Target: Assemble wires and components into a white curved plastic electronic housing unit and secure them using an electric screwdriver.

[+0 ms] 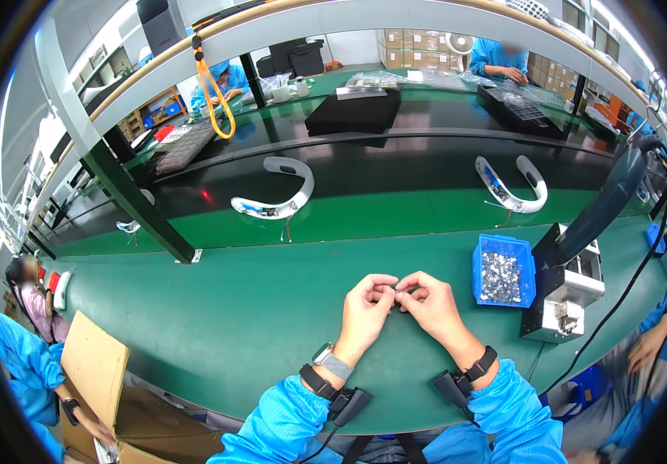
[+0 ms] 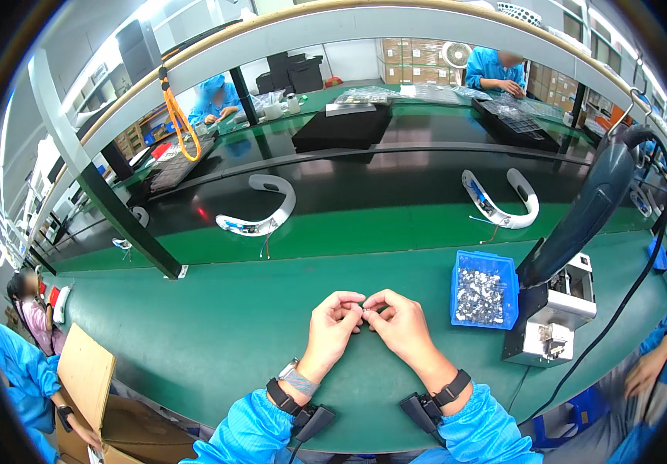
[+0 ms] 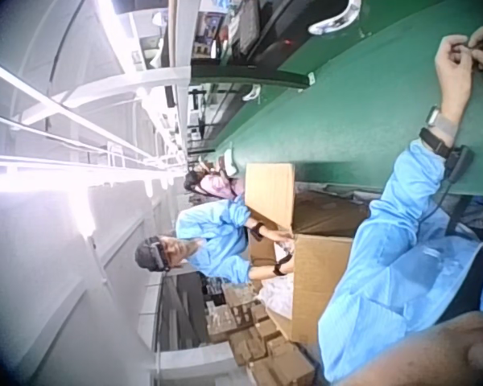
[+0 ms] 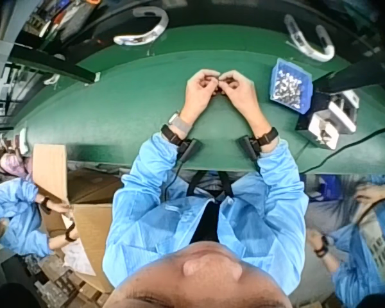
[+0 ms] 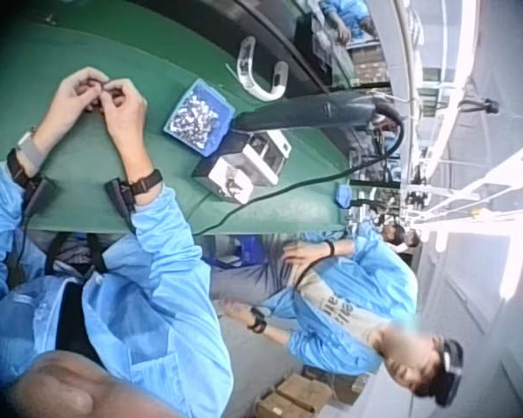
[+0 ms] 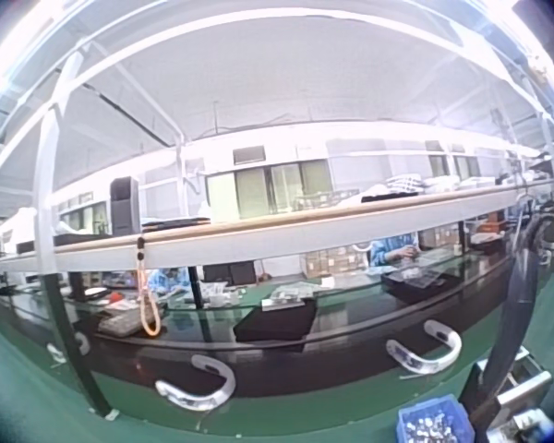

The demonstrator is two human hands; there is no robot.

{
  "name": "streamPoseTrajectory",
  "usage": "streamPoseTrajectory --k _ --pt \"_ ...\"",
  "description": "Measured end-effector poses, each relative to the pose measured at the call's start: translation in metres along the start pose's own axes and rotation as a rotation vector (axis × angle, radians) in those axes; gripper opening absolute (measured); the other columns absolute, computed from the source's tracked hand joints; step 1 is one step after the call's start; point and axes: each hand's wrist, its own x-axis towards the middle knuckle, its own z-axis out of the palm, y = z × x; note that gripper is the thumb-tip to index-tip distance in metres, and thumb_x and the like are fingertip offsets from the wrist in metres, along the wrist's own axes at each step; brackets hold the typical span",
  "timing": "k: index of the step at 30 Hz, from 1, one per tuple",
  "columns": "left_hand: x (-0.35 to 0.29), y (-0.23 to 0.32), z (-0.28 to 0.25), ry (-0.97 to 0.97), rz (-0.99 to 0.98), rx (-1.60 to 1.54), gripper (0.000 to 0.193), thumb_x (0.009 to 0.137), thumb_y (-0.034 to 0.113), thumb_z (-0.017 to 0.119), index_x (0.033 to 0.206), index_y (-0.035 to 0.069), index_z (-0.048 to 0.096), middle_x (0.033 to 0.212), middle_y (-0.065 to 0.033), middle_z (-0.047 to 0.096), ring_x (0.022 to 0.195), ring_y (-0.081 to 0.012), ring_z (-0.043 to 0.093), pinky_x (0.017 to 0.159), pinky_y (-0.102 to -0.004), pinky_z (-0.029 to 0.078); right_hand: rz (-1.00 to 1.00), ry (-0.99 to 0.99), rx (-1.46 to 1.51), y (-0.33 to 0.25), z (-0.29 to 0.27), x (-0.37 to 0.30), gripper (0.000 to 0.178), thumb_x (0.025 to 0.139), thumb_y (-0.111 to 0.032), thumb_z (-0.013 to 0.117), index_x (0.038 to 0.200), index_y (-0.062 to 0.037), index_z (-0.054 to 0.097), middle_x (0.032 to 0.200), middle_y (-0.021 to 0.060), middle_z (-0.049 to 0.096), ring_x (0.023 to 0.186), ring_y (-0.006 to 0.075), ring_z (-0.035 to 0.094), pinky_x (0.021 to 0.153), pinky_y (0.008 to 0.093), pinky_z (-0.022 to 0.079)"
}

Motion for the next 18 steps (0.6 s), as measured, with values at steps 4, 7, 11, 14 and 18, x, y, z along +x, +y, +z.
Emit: streamPoseTrajectory --k 4,7,11,14,18 --pt "-0.0001 -0.0029 -0.0013 -0.007 0.003 0.007 0.018 0.093 0.004 0.062 0.111 0.002 0.065 0.088 -0.0008 0.067 0.076 -0.0066 0.063 0.064 -0.0219 0.053 -0.003 0.002 0.005 0.0027 0.0009 0.0001 0.013 0.088 0.001 0.069 0.099 0.0025 0.064 0.086 0.0062 0.071 0.07 0.0103 0.069 0.061 0.0233 0.055" --pt "0.0011 -0.0052 -0.0015 -0.013 -0.001 0.006 0.019 0.093 0.003 0.062 0.111 0.002 0.065 0.088 -0.0002 0.067 0.076 -0.0064 0.064 0.065 -0.0218 0.053 -0.02 0.03 0.017 0.007 0.002 0.0012 0.012 0.087 -0.001 0.071 0.098 0.0011 0.067 0.084 0.0071 0.072 0.065 0.0109 0.069 0.057 0.0256 0.054" --pt "0.0014 -0.0004 -0.0023 -0.012 0.01 0.009 0.018 0.093 0.003 0.061 0.111 0.002 0.065 0.088 -0.0004 0.067 0.077 -0.0065 0.064 0.065 -0.0219 0.053 -0.033 0.027 0.03 0.0027 0.0023 0.0015 0.012 0.086 -0.001 0.071 0.098 0.0014 0.066 0.085 0.0071 0.072 0.065 0.0109 0.069 0.057 0.0254 0.054" --pt "0.0022 -0.0019 -0.0025 -0.006 0.007 0.014 0.018 0.094 0.004 0.061 0.111 0.002 0.065 0.087 -0.0011 0.068 0.076 -0.0067 0.064 0.064 -0.022 0.053 -0.021 -0.003 0.018 0.0024 0.002 0.0024 0.013 0.088 0.002 0.069 0.099 0.0028 0.064 0.086 0.0066 0.071 0.07 0.0101 0.069 0.061 0.0231 0.055" --pt "0.0024 -0.0025 -0.0036 0.001 -0.001 0.032 0.016 0.095 0.007 0.061 0.11 0.002 0.066 0.087 -0.0022 0.068 0.075 -0.0069 0.064 0.064 -0.022 0.053 -0.037 0.023 0.045 0.0056 0.0042 0.0029 0.013 0.086 -0.001 0.071 0.098 0.0016 0.067 0.086 0.0066 0.072 0.066 0.0107 0.069 0.058 0.0249 0.054"
